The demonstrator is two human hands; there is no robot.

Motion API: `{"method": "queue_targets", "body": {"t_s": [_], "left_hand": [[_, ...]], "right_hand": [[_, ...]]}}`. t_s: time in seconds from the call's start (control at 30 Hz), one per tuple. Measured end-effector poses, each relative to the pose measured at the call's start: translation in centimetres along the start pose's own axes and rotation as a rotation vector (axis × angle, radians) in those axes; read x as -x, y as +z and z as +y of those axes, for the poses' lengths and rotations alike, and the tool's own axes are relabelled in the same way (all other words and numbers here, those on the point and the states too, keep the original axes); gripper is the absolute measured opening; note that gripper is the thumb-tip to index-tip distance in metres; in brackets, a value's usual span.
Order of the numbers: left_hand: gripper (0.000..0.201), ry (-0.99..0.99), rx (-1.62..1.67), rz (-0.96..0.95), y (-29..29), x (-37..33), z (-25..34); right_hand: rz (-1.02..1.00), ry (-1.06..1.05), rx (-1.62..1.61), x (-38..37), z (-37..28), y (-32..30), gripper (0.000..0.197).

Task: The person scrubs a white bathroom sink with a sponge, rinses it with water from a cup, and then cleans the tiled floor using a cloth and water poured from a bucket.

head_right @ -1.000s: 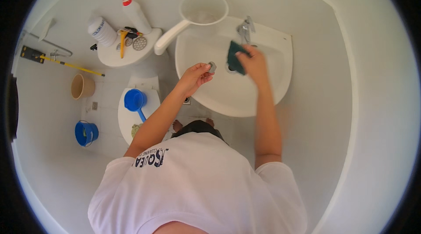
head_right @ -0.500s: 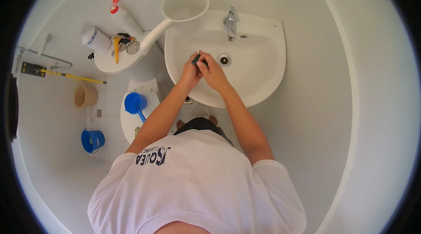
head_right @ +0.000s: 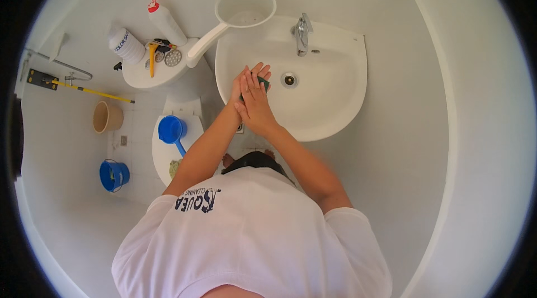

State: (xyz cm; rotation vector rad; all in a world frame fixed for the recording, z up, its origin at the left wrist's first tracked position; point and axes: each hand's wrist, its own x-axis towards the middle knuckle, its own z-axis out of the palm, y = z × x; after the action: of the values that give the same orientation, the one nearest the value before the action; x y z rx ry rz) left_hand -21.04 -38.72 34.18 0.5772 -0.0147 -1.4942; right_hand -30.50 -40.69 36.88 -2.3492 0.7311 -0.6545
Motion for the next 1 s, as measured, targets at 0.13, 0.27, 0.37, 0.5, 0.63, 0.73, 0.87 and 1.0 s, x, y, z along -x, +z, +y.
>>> {"method": "queue_targets", "body": {"t_s": [0.13,0.27,0.37,0.5,0.63,0.73,0.87,1.0], "left_hand": [[0.041,-0.033,0.144,-0.104,0.5,-0.3,-0.8],[0.041,-0.102,0.106,-0.119,-0.5,-0.7,-0.4],[0.040,-0.130,0.166,-0.175,0.6,0.0,-0.8],[0.038,-0.126,0.112,-0.141,-1.6,-1.0,-0.3],[0.034,-0.073,0.238,-0.178,0.4,-0.6,-1.3],[0.034,-0.090,0.211,-0.185,1.3,0.3,-0.4],[0.037,-0.122,0.269,-0.188,-0.3,-1.0,-1.0],[0.044,-0.218,0.349,-0.379,0.4,-0.3,0.1]], "right_hand": [[0.043,-0.001,-0.015,1.2,0.1,0.8,0.071],[-0.039,-0.092,0.107,1.7,-1.1,0.5,0.077],[0.198,-0.200,0.315,0.6,0.5,1.0,0.048],[-0.106,-0.113,0.182,1.4,-1.7,0.5,0.078],[-0.053,-0.058,0.166,0.3,1.0,-0.2,0.079],[0.064,-0.056,0.194,1.1,-0.1,0.6,0.072],[-0.068,-0.003,-0.064,-0.7,1.4,-1.3,0.070],[0.128,0.013,-0.082,-0.9,2.5,-0.3,0.063]]}}
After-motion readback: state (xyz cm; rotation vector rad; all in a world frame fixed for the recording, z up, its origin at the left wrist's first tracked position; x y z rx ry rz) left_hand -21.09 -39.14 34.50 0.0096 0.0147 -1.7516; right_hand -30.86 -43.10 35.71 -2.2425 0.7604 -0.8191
